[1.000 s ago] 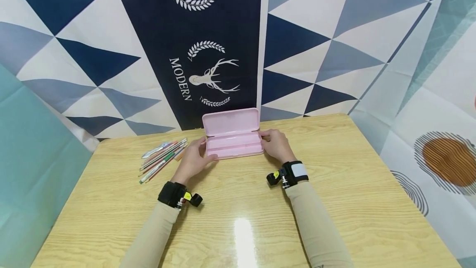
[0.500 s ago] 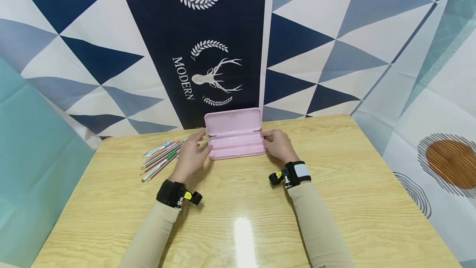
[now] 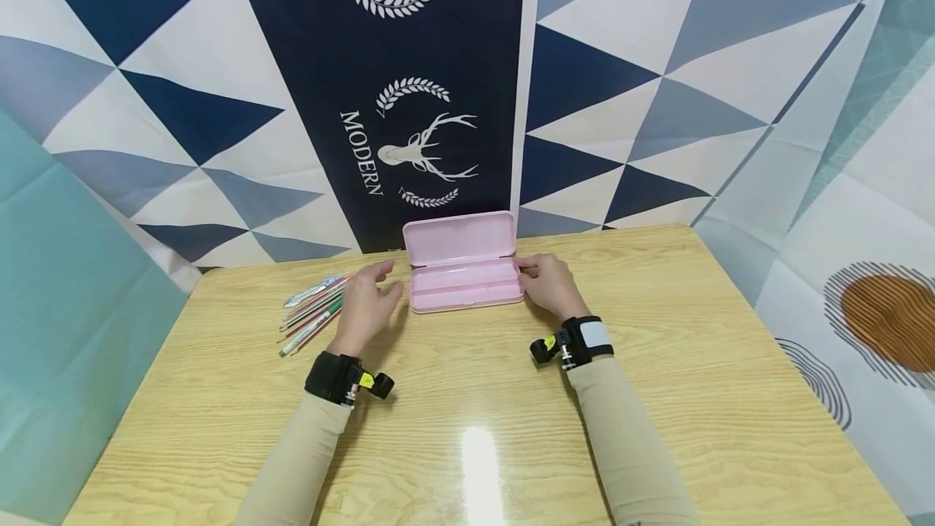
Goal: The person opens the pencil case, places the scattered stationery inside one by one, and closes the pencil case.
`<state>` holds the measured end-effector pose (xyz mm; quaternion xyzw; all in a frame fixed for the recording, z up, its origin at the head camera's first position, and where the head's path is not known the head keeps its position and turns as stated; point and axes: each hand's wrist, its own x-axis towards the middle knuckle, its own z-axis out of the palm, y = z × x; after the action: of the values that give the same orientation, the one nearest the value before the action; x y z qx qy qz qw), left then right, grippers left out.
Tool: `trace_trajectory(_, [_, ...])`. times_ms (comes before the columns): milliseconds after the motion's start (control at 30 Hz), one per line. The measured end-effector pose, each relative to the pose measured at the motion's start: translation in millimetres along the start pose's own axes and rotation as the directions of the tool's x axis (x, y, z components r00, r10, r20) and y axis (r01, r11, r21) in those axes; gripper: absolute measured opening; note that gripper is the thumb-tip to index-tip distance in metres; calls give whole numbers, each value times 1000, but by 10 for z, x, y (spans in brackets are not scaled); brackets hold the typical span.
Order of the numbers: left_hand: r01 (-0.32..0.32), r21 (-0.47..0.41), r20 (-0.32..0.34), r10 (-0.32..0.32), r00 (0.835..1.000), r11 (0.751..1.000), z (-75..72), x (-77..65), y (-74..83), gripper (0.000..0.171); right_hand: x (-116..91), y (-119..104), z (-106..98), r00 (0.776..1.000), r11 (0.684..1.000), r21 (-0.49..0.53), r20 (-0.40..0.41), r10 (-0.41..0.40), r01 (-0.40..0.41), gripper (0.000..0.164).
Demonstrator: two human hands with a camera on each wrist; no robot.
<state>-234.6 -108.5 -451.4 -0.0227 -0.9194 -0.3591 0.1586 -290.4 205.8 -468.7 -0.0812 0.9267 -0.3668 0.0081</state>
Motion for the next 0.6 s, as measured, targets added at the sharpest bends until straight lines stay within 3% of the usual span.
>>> trace_trajectory(300, [29,38,28,-30,999,999,-156,38,-101,46,11,17,15,1000,1000,24,-4,-10,10,35])
trace_trajectory(500, [70,140,88,-83,993,988,-271,47,-137,46,14,47,23,999,999,34,-18,-34,34,34])
trace_trajectory(600, [48,215,103,-72,992,976,-337,33,-153,46,10,46,24,999,999,34,-20,-36,36,34])
